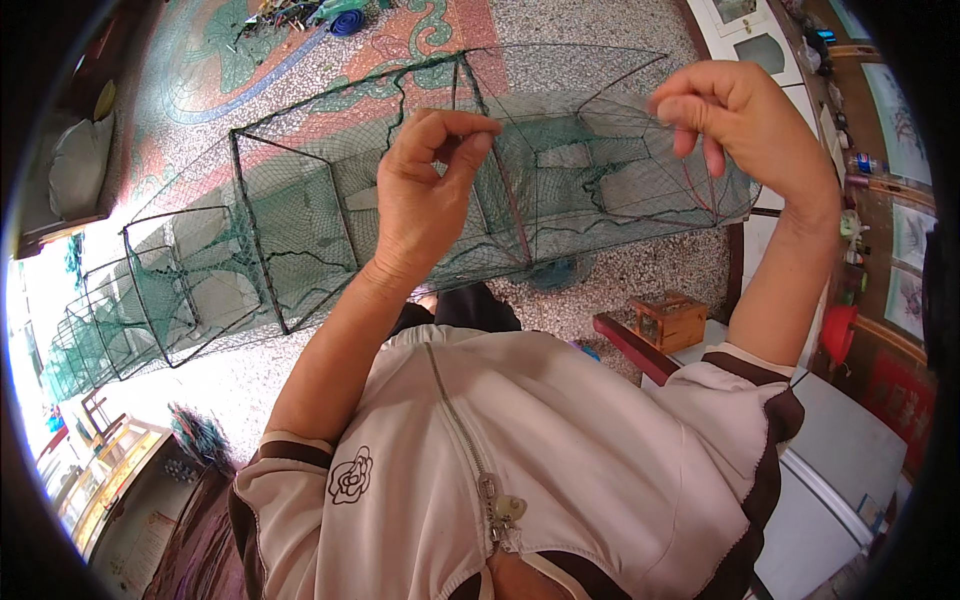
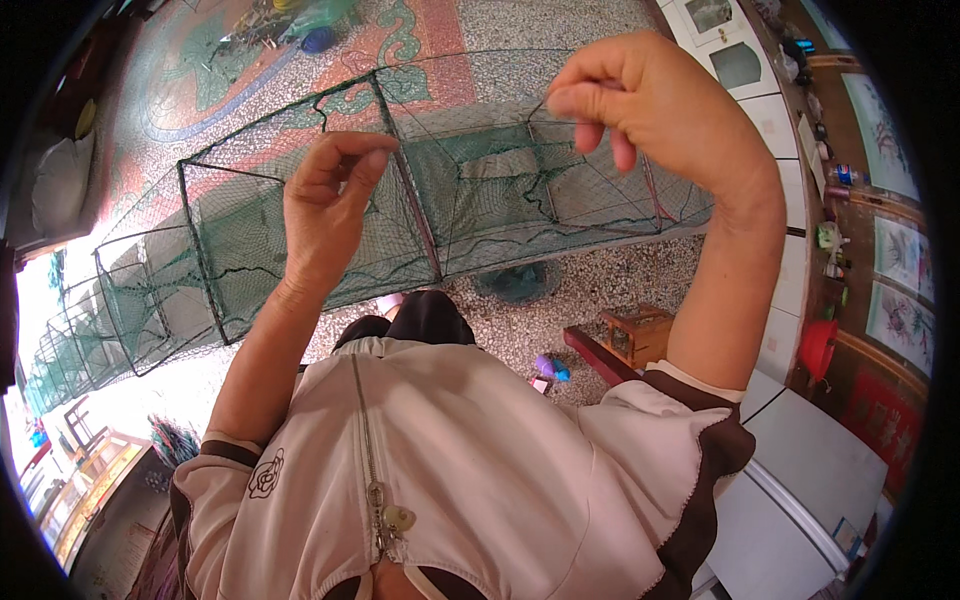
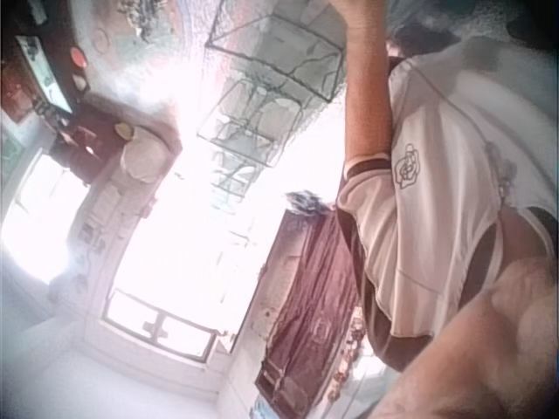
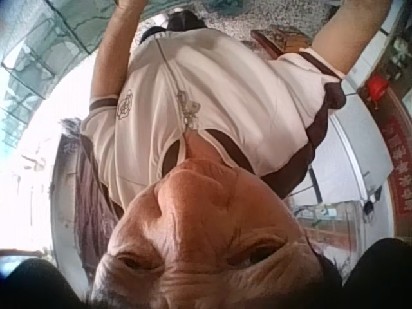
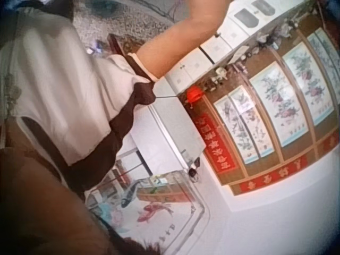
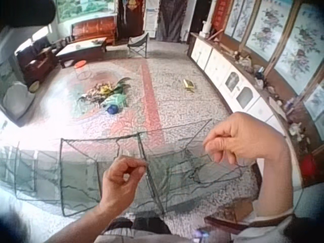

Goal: The person repairs a green mesh fishing net by hand using a needle-like tool to thread and tie a thin cord through the netting.

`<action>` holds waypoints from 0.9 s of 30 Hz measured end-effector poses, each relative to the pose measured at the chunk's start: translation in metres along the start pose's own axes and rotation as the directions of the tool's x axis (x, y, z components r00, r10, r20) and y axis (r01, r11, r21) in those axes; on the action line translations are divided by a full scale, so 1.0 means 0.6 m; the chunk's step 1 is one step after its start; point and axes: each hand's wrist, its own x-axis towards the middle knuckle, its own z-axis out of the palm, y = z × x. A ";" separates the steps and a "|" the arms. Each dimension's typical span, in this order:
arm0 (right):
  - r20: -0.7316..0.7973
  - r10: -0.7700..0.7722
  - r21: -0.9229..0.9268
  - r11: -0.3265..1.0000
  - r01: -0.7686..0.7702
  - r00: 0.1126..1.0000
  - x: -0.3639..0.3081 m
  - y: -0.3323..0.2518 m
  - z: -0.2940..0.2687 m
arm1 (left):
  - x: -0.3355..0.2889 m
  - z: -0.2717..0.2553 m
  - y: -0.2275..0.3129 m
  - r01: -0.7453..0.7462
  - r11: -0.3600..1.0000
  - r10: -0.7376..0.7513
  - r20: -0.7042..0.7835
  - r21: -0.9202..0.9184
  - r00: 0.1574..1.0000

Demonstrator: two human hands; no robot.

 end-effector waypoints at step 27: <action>-0.243 -0.449 -0.013 0.888 0.460 0.860 0.086 0.031 0.199 | -0.044 0.013 -0.020 0.299 0.946 -0.294 -0.052 0.123 0.954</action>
